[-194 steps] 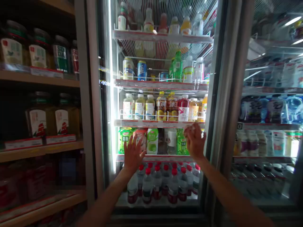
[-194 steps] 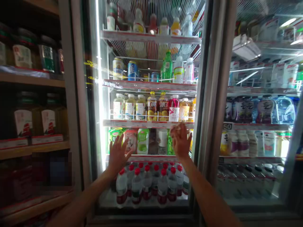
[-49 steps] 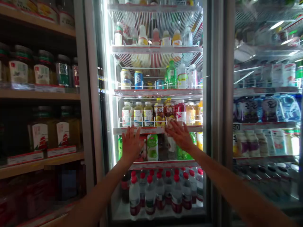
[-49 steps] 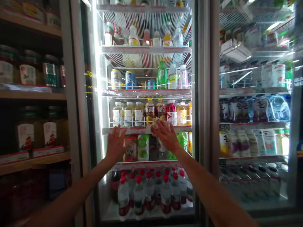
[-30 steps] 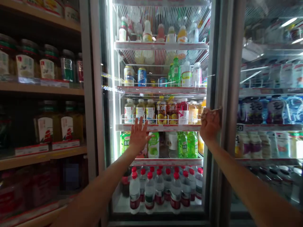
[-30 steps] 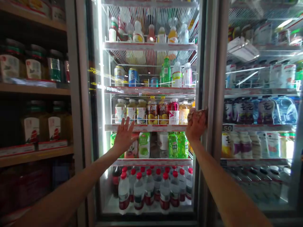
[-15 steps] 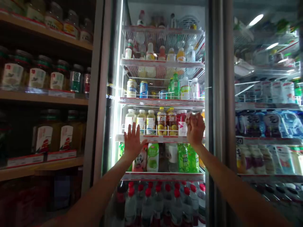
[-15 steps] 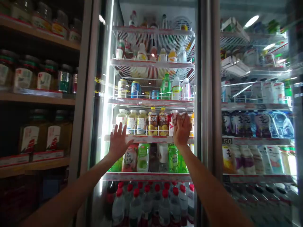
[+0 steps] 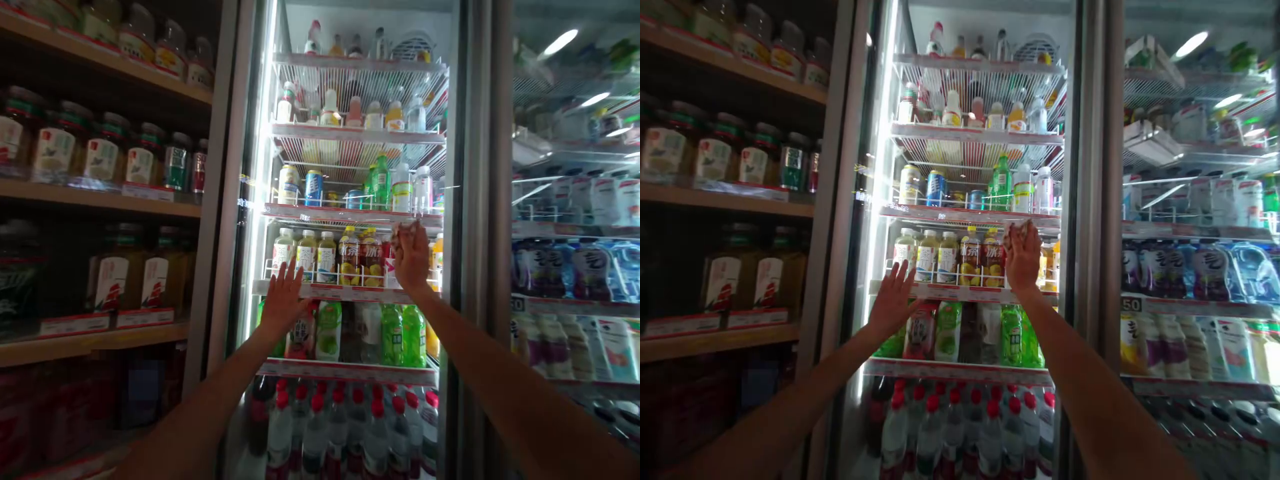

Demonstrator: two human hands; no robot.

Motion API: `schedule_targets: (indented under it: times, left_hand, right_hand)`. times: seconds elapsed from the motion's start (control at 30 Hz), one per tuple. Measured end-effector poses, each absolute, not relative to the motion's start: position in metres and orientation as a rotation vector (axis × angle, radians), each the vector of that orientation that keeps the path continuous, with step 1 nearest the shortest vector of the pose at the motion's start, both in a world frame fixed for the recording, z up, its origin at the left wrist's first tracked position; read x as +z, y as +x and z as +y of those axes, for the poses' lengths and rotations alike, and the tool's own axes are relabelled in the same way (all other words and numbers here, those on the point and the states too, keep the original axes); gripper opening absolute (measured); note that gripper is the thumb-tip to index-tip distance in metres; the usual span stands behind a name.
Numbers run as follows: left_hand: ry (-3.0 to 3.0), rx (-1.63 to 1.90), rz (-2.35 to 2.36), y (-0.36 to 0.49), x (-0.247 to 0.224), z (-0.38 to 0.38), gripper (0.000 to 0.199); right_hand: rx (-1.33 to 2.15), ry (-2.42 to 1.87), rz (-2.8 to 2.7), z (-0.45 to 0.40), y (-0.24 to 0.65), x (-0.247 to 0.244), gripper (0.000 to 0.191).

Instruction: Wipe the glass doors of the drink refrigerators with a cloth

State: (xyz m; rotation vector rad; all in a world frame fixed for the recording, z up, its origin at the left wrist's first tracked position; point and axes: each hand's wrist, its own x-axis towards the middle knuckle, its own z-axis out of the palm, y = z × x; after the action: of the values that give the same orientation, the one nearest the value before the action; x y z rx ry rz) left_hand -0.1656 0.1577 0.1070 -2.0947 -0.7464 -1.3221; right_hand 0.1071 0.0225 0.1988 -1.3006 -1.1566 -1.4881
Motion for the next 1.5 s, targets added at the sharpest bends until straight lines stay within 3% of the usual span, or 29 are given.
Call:
schedule_targets:
  times: [0.1, 0.27, 0.5, 0.77, 1.0, 1.1, 1.27, 1.4, 1.5]
  left_hand:
    - [-2.107, -1.334, -0.753, -0.165, 0.107, 0.157, 0.067]
    - [-2.105, -1.298, -0.713, -0.170, 0.109, 0.157, 0.068]
    - [-2.089, -1.291, -0.752, -0.167, 0.107, 0.157, 0.068]
    - [-2.096, -1.291, -0.731, -0.169, 0.108, 0.156, 0.068]
    - [-2.133, -1.284, -0.757, -0.168, 0.106, 0.154, 0.071]
    - [-2.187, -1.311, -0.751, -0.169, 0.107, 0.152, 0.071]
    - [-2.255, -1.618, -0.721, -0.160, 0.115, 0.137, 0.057]
    - [-2.408, -2.043, -0.429, -0.131, 0.125, 0.113, 0.046]
    - [-2.494, -2.152, -0.352, -0.103, 0.129, 0.100, 0.046]
  right_hand:
    - [-1.527, -1.223, -1.270, 0.038, 0.079, 0.179, 0.063]
    - [-1.647, -1.056, -2.006, 0.047, 0.052, 0.135, 0.059]
    - [-1.449, -1.297, -1.117, 0.023, 0.104, 0.194, 0.052]
    - [-1.723, -1.058, -1.953, 0.052, 0.041, 0.127, 0.050]
    - [-1.541, -1.160, -1.066, 0.027, 0.103, 0.195, 0.047]
    - [-1.491, -1.169, -1.116, 0.037, 0.086, 0.195, 0.052]
    - [-1.444, -1.074, -1.705, 0.069, 0.023, 0.142, 0.066]
    - [-1.335, -1.006, -1.727, 0.074, 0.013, 0.129, 0.075]
    - [-1.372, -1.046, -1.665, 0.061, 0.034, 0.129, 0.078]
